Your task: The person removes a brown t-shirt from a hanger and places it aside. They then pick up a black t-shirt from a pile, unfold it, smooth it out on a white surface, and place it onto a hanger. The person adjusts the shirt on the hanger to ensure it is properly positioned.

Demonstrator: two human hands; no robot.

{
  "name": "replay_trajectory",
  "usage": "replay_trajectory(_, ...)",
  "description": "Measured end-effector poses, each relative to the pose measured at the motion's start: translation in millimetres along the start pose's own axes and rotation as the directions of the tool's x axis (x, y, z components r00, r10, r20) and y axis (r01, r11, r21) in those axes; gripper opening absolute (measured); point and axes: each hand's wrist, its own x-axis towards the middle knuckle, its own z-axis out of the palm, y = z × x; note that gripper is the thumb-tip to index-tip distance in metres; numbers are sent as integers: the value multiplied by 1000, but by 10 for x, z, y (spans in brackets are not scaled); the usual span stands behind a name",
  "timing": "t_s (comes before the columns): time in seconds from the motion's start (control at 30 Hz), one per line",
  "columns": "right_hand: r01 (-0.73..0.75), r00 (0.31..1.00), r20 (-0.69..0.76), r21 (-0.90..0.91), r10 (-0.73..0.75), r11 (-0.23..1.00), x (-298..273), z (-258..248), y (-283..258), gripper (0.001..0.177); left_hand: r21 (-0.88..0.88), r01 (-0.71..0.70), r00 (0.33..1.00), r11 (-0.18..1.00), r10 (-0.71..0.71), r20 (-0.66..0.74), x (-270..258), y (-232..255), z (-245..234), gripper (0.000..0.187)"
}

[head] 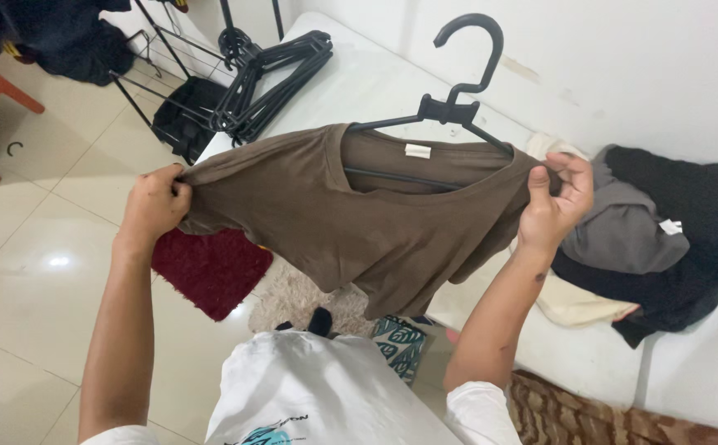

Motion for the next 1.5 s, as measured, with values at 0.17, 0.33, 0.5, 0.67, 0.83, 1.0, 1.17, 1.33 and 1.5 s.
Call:
replay_trajectory(0.17, 4, 1000, -14, 14, -4, 1000, 52, 65, 155, 44, 152, -115, 951, 982, 153, -268, -101, 2, -205, 5)
replay_trajectory(0.33, 15, 999, -28, -7, -15, 1000, 64, 72, 214, 42, 203, -108, 885, 973, 187, -427, 17, -253, -420, 9)
replay_trajectory(0.5, -51, 999, -1, 103, 52, 993, -10, 120, 137, 37, 144, -105, 818, 984, 168, -550, 281, -461, -506, 16)
replay_trajectory(0.67, -60, 998, -29, 94, 63, 994, -137, 200, -11, 35, -252, -204, 904, 946, 83, -419, 423, -602, -740, 6)
replay_trajectory(0.83, -57, 996, -65, 36, 59, 998, -233, 536, -150, 32, -491, 10, 996, 871, -54, -75, 434, -1022, -933, 14)
replay_trajectory(1.0, 1, 998, -69, -31, -3, 1000, -254, 931, -286, 32, -341, 200, 975, 919, -150, 166, 526, -1311, -1186, 22)
replay_trajectory(1.17, 13, 1000, -25, -27, -14, 1000, -341, 1382, -326, 33, -361, -29, 986, 932, -33, -165, 671, -1914, -1189, 15)
replay_trajectory(1.33, -13, 1000, 23, 30, 12, 999, -457, 1860, -343, 31, -16, -98, 928, 995, 86, -364, 916, -2222, -1218, 26)
replay_trajectory(1.5, -34, 999, -1, 72, 34, 997, -528, 2177, -348, 28, -320, -24, 943, 947, -85, -322, 1179, -1656, -1667, 26)
